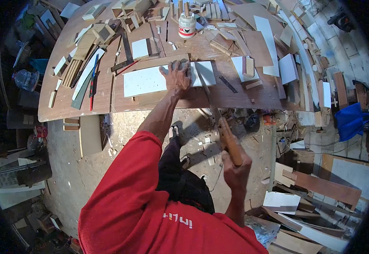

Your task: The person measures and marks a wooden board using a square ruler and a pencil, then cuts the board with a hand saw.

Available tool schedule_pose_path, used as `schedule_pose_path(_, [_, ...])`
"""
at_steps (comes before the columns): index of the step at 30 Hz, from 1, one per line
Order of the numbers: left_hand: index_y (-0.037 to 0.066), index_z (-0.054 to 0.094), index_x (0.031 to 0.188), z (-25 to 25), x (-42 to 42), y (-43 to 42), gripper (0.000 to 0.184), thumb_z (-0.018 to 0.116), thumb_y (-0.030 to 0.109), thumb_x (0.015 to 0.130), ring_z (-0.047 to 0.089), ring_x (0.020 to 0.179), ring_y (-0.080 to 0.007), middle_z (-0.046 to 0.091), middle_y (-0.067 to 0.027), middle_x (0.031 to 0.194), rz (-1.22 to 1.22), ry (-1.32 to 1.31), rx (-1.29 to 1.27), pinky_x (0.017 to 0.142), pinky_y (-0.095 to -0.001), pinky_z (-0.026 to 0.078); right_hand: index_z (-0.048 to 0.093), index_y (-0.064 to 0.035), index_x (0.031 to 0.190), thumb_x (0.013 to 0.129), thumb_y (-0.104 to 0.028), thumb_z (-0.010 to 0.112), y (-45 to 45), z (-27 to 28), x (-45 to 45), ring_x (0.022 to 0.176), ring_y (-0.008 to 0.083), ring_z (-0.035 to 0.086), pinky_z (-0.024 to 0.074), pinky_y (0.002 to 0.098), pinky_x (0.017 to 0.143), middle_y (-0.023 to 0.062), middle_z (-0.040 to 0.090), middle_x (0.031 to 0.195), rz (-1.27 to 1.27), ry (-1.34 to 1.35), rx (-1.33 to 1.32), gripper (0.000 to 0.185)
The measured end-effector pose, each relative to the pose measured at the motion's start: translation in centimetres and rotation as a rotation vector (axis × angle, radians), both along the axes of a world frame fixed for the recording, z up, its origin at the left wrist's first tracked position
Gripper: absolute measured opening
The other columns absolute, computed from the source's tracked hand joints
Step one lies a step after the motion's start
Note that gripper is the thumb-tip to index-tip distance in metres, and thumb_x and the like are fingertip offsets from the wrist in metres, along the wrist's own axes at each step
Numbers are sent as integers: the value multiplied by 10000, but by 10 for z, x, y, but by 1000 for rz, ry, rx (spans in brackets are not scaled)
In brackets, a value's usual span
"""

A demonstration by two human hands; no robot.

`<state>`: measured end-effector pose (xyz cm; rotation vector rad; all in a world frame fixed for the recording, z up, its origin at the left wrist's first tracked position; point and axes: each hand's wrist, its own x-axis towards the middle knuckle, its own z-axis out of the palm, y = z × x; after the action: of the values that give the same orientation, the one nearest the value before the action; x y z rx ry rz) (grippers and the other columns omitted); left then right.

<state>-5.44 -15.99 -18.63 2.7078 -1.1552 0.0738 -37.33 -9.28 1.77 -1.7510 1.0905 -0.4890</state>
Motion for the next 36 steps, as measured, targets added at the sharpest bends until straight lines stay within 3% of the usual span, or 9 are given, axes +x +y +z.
schedule_pose_path(4, [381, 442, 1395, 5, -3, 3, 676, 634, 358, 747, 275, 1390, -305, 400, -18, 1476, -14, 9, -22, 1095, -668, 88, 542, 46, 1265, 847, -41, 597, -23, 37, 9, 927, 223, 650, 511, 343, 816, 193, 666, 1033, 56, 67, 65, 431])
schedule_pose_path(5, [377, 453, 1388, 6, -3, 3, 664, 631, 358, 749, 277, 1388, -304, 397, -17, 1477, -13, 13, -32, 1097, -666, 87, 531, 43, 1279, 865, -67, 615, -27, 41, 9, 785, 183, 637, 520, 320, 716, 149, 668, 972, 80, 68, 32, 436])
schedule_pose_path(9, [367, 464, 1383, 1, 0, 2, 654, 628, 364, 750, 282, 1383, -306, 389, -24, 1477, -17, 2, -33, 1096, -667, 89, 520, 21, 1300, 892, -97, 612, -28, 50, 12, 598, 77, 539, 462, 238, 543, 62, 627, 802, 13, 26, 173, 434])
schedule_pose_path(16, [352, 474, 1380, 8, -4, 4, 663, 641, 317, 739, 304, 1368, -312, 421, -54, 1440, -15, 23, -90, 1094, -667, 105, 532, 7, 1289, 890, -88, 603, -24, 47, 11, 576, 79, 532, 451, 240, 522, 39, 597, 735, 1, 13, 210, 417])
schedule_pose_path(21, [271, 536, 1334, 14, -5, 5, 511, 562, 343, 828, 344, 1316, -318, 471, -57, 1375, -48, -2, -163, 1086, -680, 100, 523, 6, 1299, 879, -81, 597, -25, 42, 9, 570, 83, 544, 457, 243, 522, 31, 590, 696, -15, 49, 216, 435])
schedule_pose_path(24, [348, 469, 1386, 13, -5, 3, 660, 646, 313, 752, 329, 1349, -316, 433, -57, 1425, -16, 20, -68, 1101, -648, 115, 524, 9, 1296, 868, -85, 605, -22, 38, 5, 566, 91, 560, 467, 250, 524, 53, 611, 707, -47, 59, 254, 447])
schedule_pose_path(30, [350, 474, 1383, 7, -4, -1, 619, 627, 346, 784, 344, 1336, -309, 446, -57, 1407, 1, 19, -138, 1106, -637, 111, 523, 26, 1286, 861, -92, 604, -24, 34, 5, 586, 113, 612, 497, 257, 529, 86, 633, 728, -82, 115, 264, 448])
schedule_pose_path(31, [352, 477, 1381, 5, -3, -1, 626, 641, 366, 777, 346, 1334, -313, 440, -54, 1409, 1, 11, -138, 1109, -634, 106, 519, 53, 1276, 854, -114, 625, -22, 30, 7, 508, 81, 495, 399, 228, 450, 31, 541, 652, -120, 61, 259, 467])
schedule_pose_path(36, [340, 490, 1373, 9, -5, -2, 637, 658, 372, 759, 342, 1337, -311, 444, -53, 1404, 2, 15, -118, 1110, -637, 104, 514, 51, 1287, 856, -112, 625, -13, 26, 9, 523, 86, 515, 415, 232, 464, 34, 552, 653, -111, 83, 291, 474])
